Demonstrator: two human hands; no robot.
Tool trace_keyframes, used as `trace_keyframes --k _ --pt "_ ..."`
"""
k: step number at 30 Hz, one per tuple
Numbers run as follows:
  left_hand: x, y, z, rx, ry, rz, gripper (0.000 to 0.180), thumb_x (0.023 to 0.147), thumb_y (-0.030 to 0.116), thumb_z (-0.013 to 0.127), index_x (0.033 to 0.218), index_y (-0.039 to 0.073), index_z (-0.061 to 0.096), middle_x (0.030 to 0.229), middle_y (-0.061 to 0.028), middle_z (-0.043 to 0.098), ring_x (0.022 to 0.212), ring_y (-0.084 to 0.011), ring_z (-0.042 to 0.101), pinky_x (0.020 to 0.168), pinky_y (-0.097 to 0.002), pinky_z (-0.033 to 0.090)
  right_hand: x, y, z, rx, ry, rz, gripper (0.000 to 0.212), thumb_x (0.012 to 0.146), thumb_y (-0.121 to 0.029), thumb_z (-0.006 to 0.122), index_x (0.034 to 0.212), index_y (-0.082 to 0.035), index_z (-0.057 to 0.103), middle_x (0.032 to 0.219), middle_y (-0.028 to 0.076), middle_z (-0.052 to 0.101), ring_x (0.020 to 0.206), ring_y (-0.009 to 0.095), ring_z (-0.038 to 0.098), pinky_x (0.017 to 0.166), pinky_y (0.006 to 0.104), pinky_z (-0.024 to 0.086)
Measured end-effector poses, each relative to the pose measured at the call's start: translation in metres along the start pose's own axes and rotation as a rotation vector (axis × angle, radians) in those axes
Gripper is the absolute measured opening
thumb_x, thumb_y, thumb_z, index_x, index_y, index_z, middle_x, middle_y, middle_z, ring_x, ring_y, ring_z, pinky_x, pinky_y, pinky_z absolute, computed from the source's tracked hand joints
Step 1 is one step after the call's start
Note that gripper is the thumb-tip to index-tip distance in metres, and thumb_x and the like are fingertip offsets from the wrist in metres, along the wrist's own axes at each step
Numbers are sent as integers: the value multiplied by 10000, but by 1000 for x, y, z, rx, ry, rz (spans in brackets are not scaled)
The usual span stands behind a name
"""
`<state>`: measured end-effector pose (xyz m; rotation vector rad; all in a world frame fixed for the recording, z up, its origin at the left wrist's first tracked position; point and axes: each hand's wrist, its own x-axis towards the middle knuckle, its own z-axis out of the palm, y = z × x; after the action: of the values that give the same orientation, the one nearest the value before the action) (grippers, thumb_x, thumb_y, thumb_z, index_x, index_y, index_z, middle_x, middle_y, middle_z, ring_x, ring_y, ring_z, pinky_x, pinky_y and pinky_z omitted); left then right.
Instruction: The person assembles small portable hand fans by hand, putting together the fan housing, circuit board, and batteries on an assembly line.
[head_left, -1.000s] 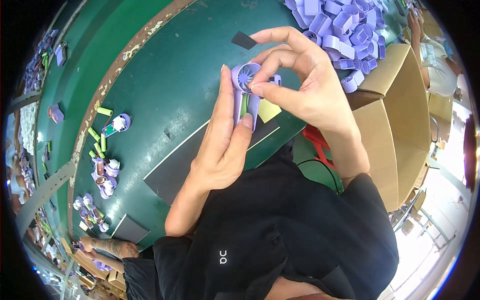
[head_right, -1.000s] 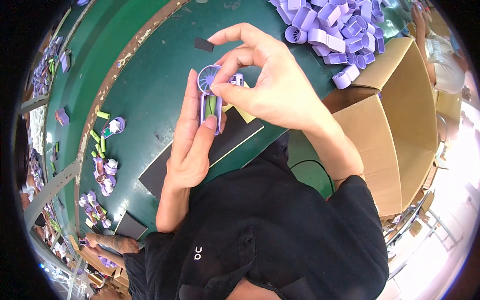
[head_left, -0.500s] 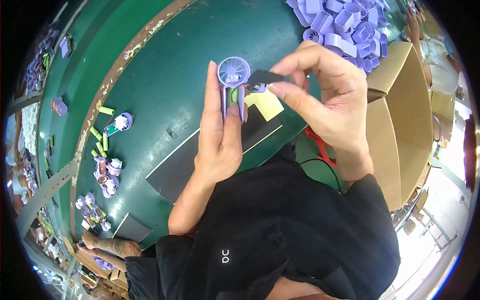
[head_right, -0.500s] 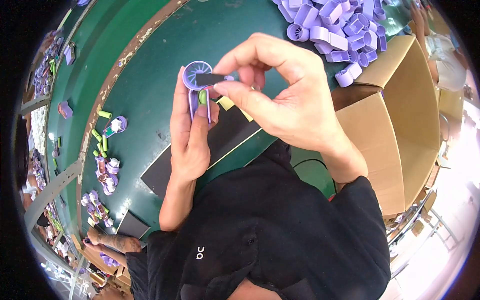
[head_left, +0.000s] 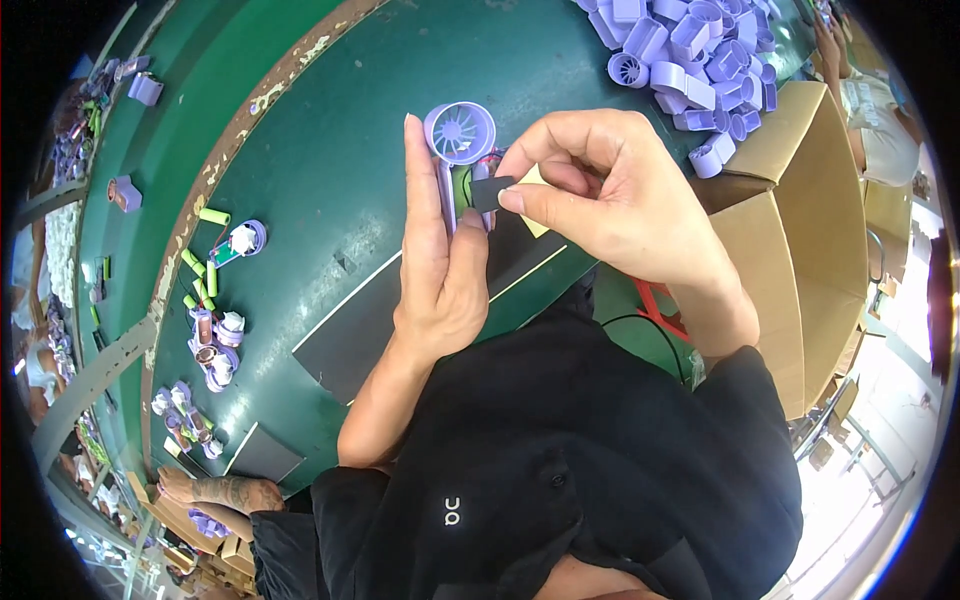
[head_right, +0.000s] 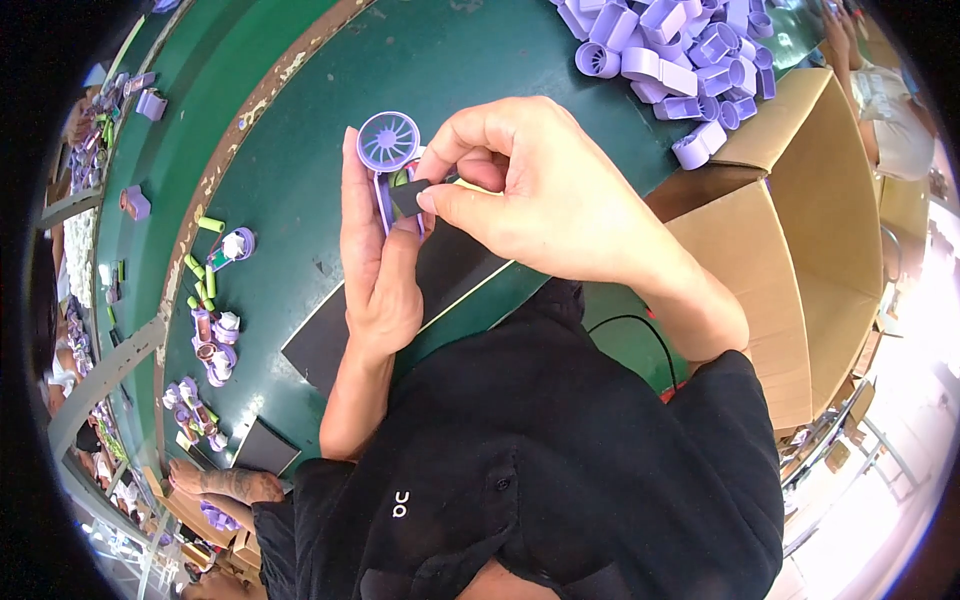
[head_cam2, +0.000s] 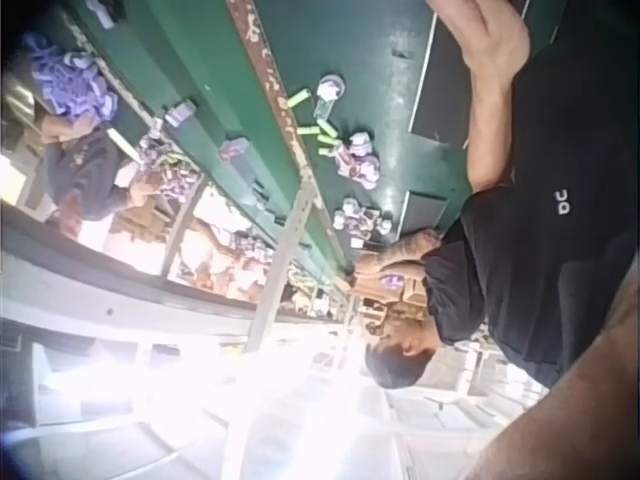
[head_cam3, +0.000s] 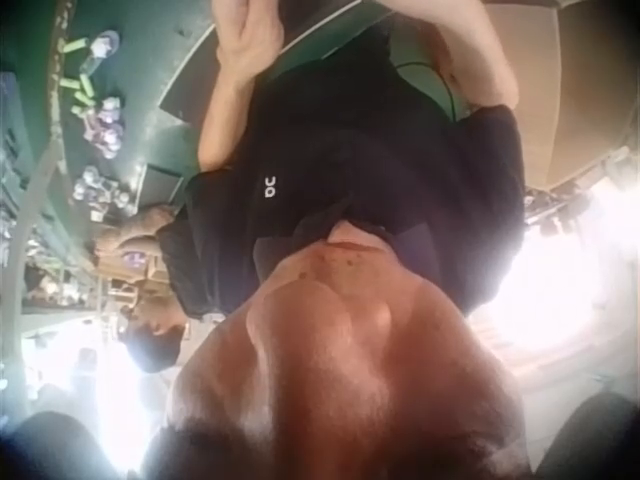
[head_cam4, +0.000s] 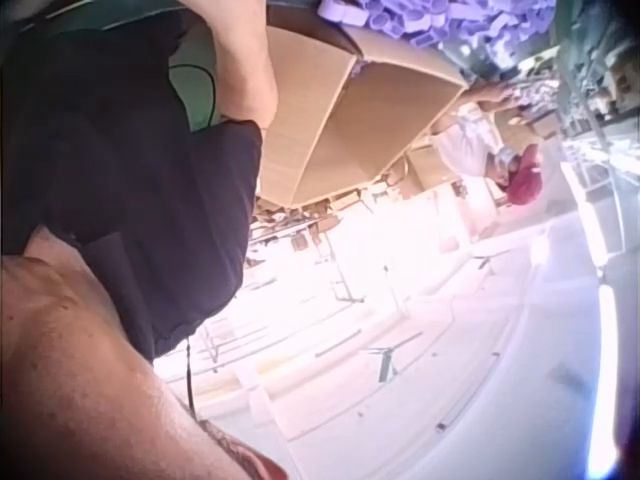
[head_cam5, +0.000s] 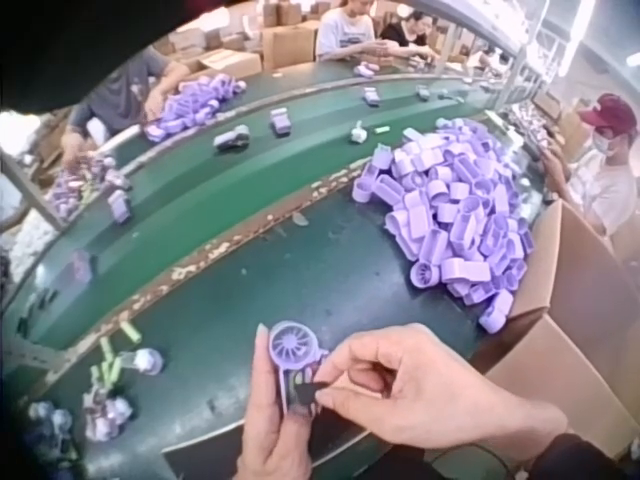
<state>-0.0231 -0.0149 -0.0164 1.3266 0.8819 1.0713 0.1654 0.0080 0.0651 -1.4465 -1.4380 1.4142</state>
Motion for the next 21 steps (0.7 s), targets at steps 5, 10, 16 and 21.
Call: trace_keyframes --k 5,10,16,21 --pt "2 8 0 1 -51 -26 805 950 -123 355 1649 -92 -44 1702 -275 192 1567 -336 270 1266 -387 217 11 -21 -6 -177 -113 122 171 828 -97 743 902 57 731 619 28 501 562 117 442 537 332 377" --pt "2 3 -1 63 -46 7 810 948 -117 356 1643 -100 -61 1716 -284 141 1584 -351 230 1275 -401 206 22 -35 -8 -280 -165 129 193 781 -85 708 885 75 733 688 134 646 644 213 628 623 368 500" --pt "1 -5 -2 224 -82 119 812 948 -106 361 1640 -104 -64 1697 -306 168 1570 -366 256 1263 -409 233 26 -24 -3 -381 -175 1 132 783 -35 675 846 74 713 662 121 576 652 215 563 616 374 445" --pt "2 1 -2 198 -82 21 832 929 -110 376 1635 -112 -64 1646 -318 240 1506 -412 344 1241 -438 277 28 -26 1 -388 -183 -30 75 813 -13 688 816 62 688 561 43 453 538 127 394 517 338 333"
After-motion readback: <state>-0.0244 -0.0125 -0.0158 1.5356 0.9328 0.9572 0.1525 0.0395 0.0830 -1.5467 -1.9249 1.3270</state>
